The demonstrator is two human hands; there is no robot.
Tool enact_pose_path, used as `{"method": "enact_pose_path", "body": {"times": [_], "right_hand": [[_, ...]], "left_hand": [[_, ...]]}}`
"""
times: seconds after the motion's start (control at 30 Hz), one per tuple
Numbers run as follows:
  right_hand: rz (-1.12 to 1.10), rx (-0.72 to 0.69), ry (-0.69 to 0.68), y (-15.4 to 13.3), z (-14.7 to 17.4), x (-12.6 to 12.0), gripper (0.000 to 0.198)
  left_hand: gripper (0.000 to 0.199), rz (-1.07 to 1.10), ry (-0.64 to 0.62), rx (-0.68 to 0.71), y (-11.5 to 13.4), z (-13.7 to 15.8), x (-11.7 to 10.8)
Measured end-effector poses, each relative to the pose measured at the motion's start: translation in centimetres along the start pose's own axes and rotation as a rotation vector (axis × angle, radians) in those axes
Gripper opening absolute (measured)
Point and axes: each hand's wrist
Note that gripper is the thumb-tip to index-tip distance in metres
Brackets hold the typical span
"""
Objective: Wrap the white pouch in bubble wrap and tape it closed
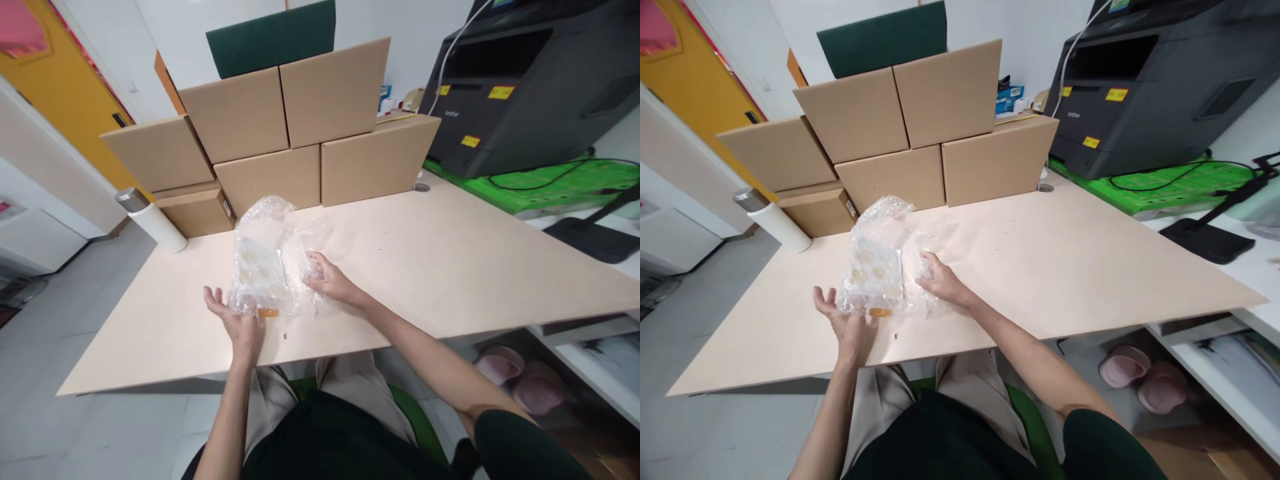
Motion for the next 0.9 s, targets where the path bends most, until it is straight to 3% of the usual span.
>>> {"method": "enact_pose_path", "body": {"times": [0.1, 0.17, 0.3, 0.37, 0.43, 0.57, 0.63, 0.7, 0.8, 0.9], "right_hand": [[-0.064, 0.009, 0.099, 0.5, -0.3, -0.5, 0.073], [-0.124, 0.018, 0.154, 0.5, -0.4, -1.2, 0.067], [-0.177, 0.070, 0.207, 0.3, 0.0, -2.3, 0.066], [-0.183, 0.074, 0.217, 0.3, 0.4, -2.8, 0.066], [-0.186, 0.069, 0.232, 0.5, 0.9, -3.5, 0.065], [-0.178, 0.072, 0.308, 1.5, 2.4, -5.3, 0.064], [-0.174, 0.082, 0.363, 2.5, 3.4, -6.3, 0.065], [-0.143, 0.097, 0.410, 3.5, 4.4, -7.3, 0.066], [0.057, 0.112, 0.460, 4.4, 5.9, -8.6, 0.063], [0.404, -0.028, 0.626, 3.6, 7.2, -8.7, 0.059]], "left_hand": [[0.090, -0.441, 0.013, 0.361, -0.2, -0.3, -1.9], [0.072, -0.638, -0.101, 0.521, -0.4, -0.6, -2.9], [0.045, -0.662, -0.367, 0.549, -1.1, -0.9, -4.0], [0.033, -0.522, -0.403, 0.479, -1.6, -0.8, -4.5], [0.024, -0.342, -0.309, 0.305, -1.9, -0.8, -5.0], [0.027, 0.138, 0.145, -0.202, -2.0, -1.0, -6.0], [0.035, 0.351, 0.305, -0.351, -1.8, -1.3, -6.5], [0.050, 0.444, 0.377, -0.406, -1.5, -1.5, -7.1], [0.061, 0.448, 0.384, -0.426, -1.3, -1.6, -7.7], [0.060, 0.393, 0.352, -0.445, -1.3, -1.4, -7.9]]}}
Point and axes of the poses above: each hand's wrist, its own z-axis away from the middle knuckle, its own x-axis out of the palm, y = z × x, and after that the axes turned 9 degrees about x, right-handed
